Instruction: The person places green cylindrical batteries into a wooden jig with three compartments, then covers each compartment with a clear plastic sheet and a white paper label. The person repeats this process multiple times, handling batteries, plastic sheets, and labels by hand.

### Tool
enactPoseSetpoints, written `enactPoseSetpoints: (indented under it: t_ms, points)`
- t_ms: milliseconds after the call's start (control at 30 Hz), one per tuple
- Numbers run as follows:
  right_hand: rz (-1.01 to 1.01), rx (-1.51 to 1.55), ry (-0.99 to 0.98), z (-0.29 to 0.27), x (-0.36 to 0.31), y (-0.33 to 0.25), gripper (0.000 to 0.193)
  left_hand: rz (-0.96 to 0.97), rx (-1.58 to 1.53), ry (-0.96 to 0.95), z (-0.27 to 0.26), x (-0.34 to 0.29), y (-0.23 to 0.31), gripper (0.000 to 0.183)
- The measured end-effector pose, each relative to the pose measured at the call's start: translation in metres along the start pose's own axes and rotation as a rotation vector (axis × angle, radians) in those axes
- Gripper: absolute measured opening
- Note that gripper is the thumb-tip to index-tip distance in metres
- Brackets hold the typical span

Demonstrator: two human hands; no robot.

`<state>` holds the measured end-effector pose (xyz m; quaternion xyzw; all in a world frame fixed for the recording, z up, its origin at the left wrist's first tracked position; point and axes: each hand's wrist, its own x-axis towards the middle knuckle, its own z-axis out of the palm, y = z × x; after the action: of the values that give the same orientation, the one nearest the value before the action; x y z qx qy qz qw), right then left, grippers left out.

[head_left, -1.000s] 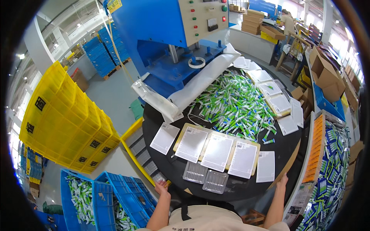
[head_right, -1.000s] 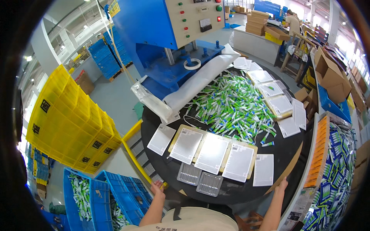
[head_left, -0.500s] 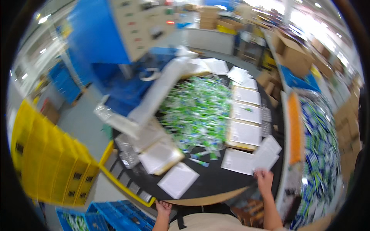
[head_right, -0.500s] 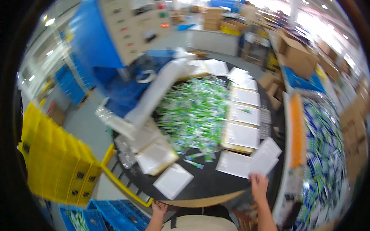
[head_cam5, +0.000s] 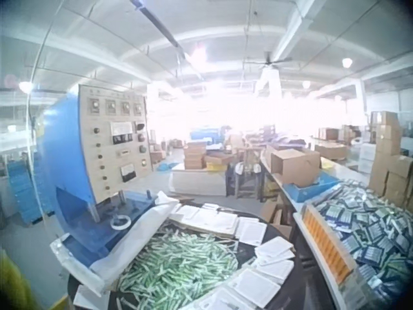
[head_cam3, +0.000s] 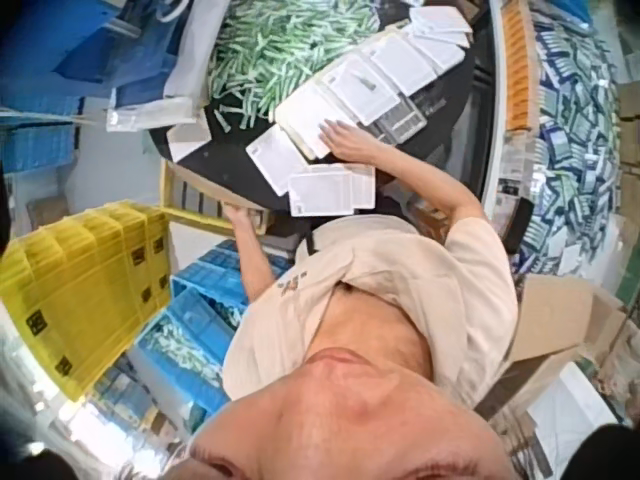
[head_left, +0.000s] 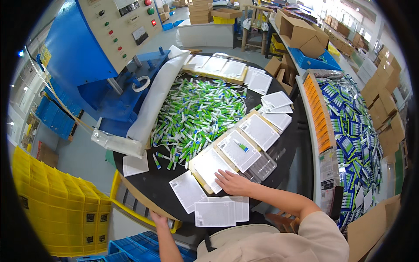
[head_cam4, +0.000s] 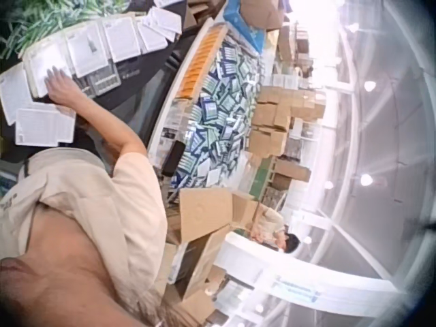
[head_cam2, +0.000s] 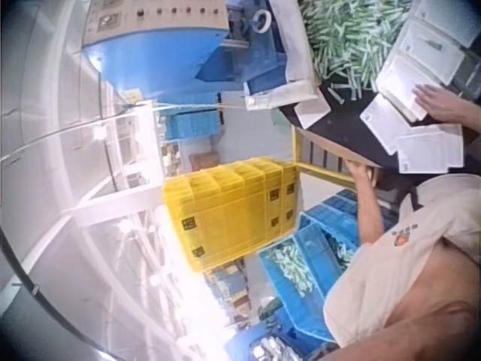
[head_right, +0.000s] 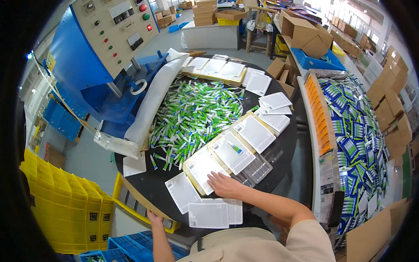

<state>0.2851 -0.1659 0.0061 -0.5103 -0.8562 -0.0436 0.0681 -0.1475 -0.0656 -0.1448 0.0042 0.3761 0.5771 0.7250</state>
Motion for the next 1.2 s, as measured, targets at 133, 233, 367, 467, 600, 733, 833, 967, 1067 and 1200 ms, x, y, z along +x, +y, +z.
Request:
enactPoseSetpoints:
  t_ms: [133,233,367,467,600,733,833,967,1067,1200]
  points:
    - [0.155,0.205,0.309,-0.043,-0.007,-0.006,0.044,-0.02,0.144,0.174,0.004,0.057,0.063,0.05]
    - [0.452,0.343,0.498,-0.081,-0.024,0.012,0.043,0.018,0.216,0.163,0.003,0.07,0.074,0.05]
    - [0.658,0.353,0.622,-0.106,-0.048,0.037,0.047,0.053,0.115,0.233,-0.008,0.05,0.048,0.058]
    - [0.709,0.337,0.607,-0.108,-0.062,0.045,0.047,0.135,0.196,0.219,-0.01,0.042,0.036,0.062]
    - [0.787,0.344,0.584,-0.102,-0.073,0.049,0.047,0.111,0.268,0.256,-0.01,0.054,0.045,0.061]
    - [0.832,0.407,0.586,-0.101,-0.076,0.05,0.046,0.115,0.262,0.438,0.008,0.051,0.06,0.053]
    - [0.901,0.487,0.565,-0.101,-0.078,0.05,0.045,1.012,1.353,0.652,0.061,0.028,0.05,0.042]
    - [0.901,0.536,0.602,-0.099,-0.086,0.047,0.044,1.409,1.942,-0.136,0.18,0.02,0.013,0.054]
    - [0.938,0.577,0.587,-0.098,-0.097,0.041,0.044,1.239,2.383,-0.302,0.258,0.057,-0.027,0.097]
    - [0.99,0.607,0.642,-0.099,-0.119,0.033,0.044,0.64,2.544,-0.386,0.309,0.101,-0.078,0.124]
